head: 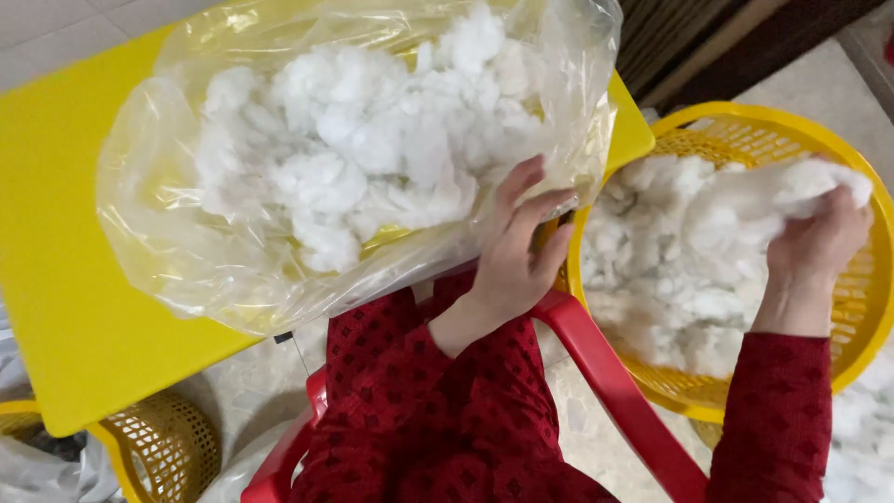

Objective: The person places a clear plastic bag on a yellow table and then repeatedly takes handfuls of white cotton from a yellow basket, placing them into the bag. The person continues to add cotton and press it down until the bag is full.

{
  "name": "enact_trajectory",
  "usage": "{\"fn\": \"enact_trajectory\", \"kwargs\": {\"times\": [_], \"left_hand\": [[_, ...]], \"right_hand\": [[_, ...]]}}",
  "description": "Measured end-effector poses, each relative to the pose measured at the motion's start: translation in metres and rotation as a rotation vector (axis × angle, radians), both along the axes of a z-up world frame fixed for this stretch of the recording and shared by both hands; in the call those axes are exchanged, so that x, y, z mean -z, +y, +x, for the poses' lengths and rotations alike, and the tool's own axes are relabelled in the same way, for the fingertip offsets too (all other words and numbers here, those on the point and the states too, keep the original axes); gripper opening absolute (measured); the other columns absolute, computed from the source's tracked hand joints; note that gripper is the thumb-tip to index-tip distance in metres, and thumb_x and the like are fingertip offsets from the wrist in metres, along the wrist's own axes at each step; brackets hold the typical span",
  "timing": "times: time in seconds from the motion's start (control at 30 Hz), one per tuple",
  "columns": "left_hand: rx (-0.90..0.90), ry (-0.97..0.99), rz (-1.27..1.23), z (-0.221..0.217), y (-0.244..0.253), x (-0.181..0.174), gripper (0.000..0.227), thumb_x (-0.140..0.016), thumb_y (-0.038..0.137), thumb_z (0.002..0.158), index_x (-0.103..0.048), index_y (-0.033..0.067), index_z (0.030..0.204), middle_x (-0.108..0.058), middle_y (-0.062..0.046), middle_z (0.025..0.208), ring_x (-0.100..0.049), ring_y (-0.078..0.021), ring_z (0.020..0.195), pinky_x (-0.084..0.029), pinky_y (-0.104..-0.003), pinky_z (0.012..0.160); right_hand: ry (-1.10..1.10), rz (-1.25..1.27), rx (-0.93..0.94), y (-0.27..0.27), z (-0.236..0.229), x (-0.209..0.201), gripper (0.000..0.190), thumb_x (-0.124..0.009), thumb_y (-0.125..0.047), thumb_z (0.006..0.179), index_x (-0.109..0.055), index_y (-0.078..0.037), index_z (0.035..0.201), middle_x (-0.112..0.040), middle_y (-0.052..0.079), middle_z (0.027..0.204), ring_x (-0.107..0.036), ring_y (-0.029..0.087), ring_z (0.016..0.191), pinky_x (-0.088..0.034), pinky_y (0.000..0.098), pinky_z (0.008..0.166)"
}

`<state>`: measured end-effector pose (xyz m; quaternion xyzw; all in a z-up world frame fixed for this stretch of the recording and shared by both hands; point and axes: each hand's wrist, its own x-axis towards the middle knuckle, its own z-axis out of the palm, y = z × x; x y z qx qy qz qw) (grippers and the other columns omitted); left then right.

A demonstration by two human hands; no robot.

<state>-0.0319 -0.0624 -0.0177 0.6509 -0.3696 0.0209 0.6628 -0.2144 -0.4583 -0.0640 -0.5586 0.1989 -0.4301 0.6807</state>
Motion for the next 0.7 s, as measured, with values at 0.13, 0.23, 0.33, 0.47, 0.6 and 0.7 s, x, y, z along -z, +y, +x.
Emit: {"fn": "enact_trajectory", "kwargs": {"times": [0.13,0.23,0.33,0.47,0.6,0.7], "left_hand": [[0.303,0.208,0.088,-0.004,-0.087,0.008,0.063,-0.076,0.031,0.096,-0.047,0.0091,0.148,-0.048,-0.018,0.154,-0.052,-0.0312,0.143,-0.046,-0.041,0.12],[0.506,0.523,0.072,-0.013,-0.147,0.019,0.093,-0.08,0.038,0.091,-0.024,0.0138,0.162,-0.032,-0.018,0.162,-0.041,-0.0367,0.148,-0.043,-0.051,0.113],[0.848,1.096,-0.084,-0.024,-0.175,0.022,0.102,-0.072,0.037,0.094,-0.004,0.0295,0.17,-0.014,-0.008,0.167,-0.037,-0.0366,0.144,-0.054,-0.056,0.091],[0.763,0.898,-0.529,-0.018,-0.158,0.01,0.088,-0.071,0.016,0.097,-0.018,0.023,0.167,-0.029,-0.004,0.165,-0.042,-0.0251,0.142,-0.054,-0.038,0.098],[0.451,0.493,-0.346,0.042,-0.078,-0.009,0.047,-0.056,-0.006,0.105,-0.056,0.0049,0.15,-0.067,-0.011,0.131,-0.064,-0.0116,0.115,-0.057,-0.026,0.095],[0.152,0.331,-0.054,0.111,0.031,-0.03,0.032,-0.06,-0.002,0.101,-0.064,-0.0009,0.134,-0.07,-0.009,0.111,-0.048,-0.0048,0.058,-0.037,-0.021,0.048]], "right_hand": [[-0.087,-0.076,-0.033,0.027,0.017,-0.068,0.039,-0.047,-0.013,0.107,-0.064,0.005,0.136,-0.069,0.014,0.128,-0.064,0.024,0.115,-0.053,0.0384,0.105],[-0.142,-0.049,-0.106,0.063,0.029,-0.104,0.041,-0.045,-0.017,0.11,-0.064,0.005,0.139,-0.065,0.013,0.124,-0.062,0.023,0.117,-0.051,0.0367,0.106],[-0.186,0.007,-0.159,0.102,0.045,-0.134,0.037,-0.048,-0.019,0.112,-0.062,0.003,0.138,-0.066,0.012,0.125,-0.063,0.024,0.118,-0.053,0.0374,0.106],[-0.083,-0.209,-0.194,0.165,0.083,-0.151,0.038,-0.049,-0.013,0.099,-0.061,0.001,0.132,-0.068,0.01,0.122,-0.065,0.02,0.115,-0.055,0.0334,0.107],[-0.049,-0.363,-0.224,0.211,0.136,-0.147,0.04,-0.049,0.0,0.089,-0.061,0.005,0.127,-0.066,0.005,0.125,-0.064,0.014,0.114,-0.052,0.0275,0.108],[-0.147,-0.264,-0.348,0.224,0.175,-0.138,0.035,-0.052,0.0,0.098,-0.064,0.005,0.13,-0.066,0.005,0.123,-0.063,0.012,0.108,-0.052,0.0252,0.102]]}}
